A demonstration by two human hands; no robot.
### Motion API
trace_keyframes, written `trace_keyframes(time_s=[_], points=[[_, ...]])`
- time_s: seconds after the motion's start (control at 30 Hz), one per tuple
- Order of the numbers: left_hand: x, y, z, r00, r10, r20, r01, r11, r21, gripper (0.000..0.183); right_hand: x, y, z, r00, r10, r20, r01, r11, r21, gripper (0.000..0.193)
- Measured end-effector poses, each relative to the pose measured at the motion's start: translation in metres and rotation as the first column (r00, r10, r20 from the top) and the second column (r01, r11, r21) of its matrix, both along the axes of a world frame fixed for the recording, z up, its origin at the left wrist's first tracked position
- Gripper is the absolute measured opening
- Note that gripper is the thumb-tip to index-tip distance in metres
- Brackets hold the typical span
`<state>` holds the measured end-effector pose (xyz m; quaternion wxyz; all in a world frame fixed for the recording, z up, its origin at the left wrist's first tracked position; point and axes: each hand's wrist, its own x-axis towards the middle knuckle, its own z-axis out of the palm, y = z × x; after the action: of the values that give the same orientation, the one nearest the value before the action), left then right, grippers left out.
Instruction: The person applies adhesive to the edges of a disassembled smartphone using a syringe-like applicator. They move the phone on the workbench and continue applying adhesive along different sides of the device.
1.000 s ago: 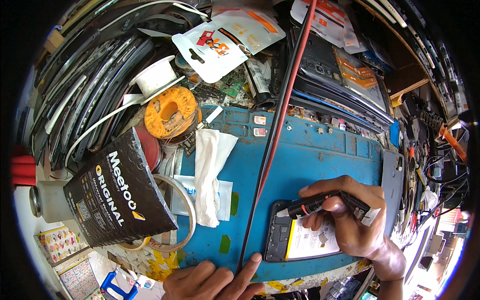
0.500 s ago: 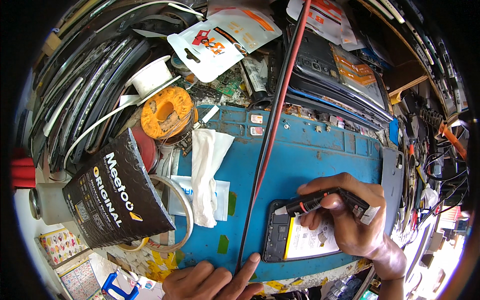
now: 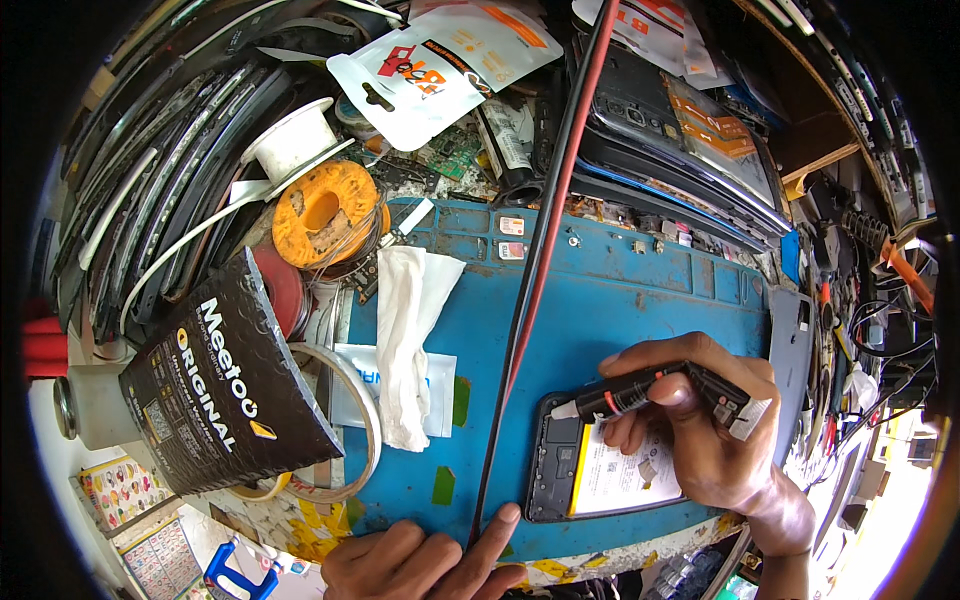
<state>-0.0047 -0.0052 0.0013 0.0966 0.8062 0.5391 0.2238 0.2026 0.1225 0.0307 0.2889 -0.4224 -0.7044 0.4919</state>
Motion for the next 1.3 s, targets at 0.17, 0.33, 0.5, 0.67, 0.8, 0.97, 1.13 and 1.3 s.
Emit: trace_keyframes(time_s=[0.17, 0.33, 0.5, 0.67, 0.8, 0.97, 1.13, 1.3], points=[[0.0002, -0.0004, -0.0007, 1.000, 0.003, 0.002, -0.003, 1.000, 0.005, 0.039, -0.0001, 0.0007, 0.0006, 1.000, 0.000, 0.000, 0.000, 1.000, -0.022, 0.041], [0.0008, -0.0006, -0.0012, 1.000, 0.009, 0.016, -0.009, 1.000, 0.003, 0.039, 0.0000, 0.0011, 0.0023, 1.000, 0.002, 0.011, -0.001, 1.000, -0.022, 0.041], [0.0000, -0.0003, -0.0011, 1.000, -0.003, 0.014, 0.003, 1.000, 0.009, 0.039, -0.0008, 0.0004, 0.0007, 1.000, -0.013, 0.005, 0.013, 1.000, -0.008, 0.040], [-0.0010, 0.0003, -0.0018, 1.000, -0.010, 0.015, 0.010, 1.000, 0.016, 0.039, -0.0005, 0.0005, 0.0009, 1.000, -0.015, 0.012, 0.015, 1.000, -0.013, 0.040], [-0.0004, -0.0003, -0.0018, 1.000, -0.002, 0.016, 0.002, 1.000, 0.010, 0.039, -0.0007, 0.0000, 0.0010, 0.999, -0.030, 0.018, 0.031, 0.999, -0.032, 0.039], [0.0008, -0.0009, -0.0014, 1.000, 0.015, 0.009, -0.015, 1.000, 0.006, 0.040, -0.0010, -0.0002, -0.0009, 0.999, -0.040, -0.013, 0.040, 0.999, -0.013, 0.037], [0.0014, -0.0012, -0.0005, 1.000, 0.021, 0.006, -0.021, 1.000, -0.004, 0.039, -0.0004, -0.0001, -0.0009, 0.999, -0.043, -0.006, 0.043, 0.999, -0.010, 0.037], [-0.0003, 0.0006, 0.0007, 1.000, -0.008, -0.009, 0.008, 1.000, 0.002, 0.039, 0.0001, 0.0001, -0.0006, 0.998, -0.055, -0.015, 0.055, 0.998, -0.031, 0.037]])
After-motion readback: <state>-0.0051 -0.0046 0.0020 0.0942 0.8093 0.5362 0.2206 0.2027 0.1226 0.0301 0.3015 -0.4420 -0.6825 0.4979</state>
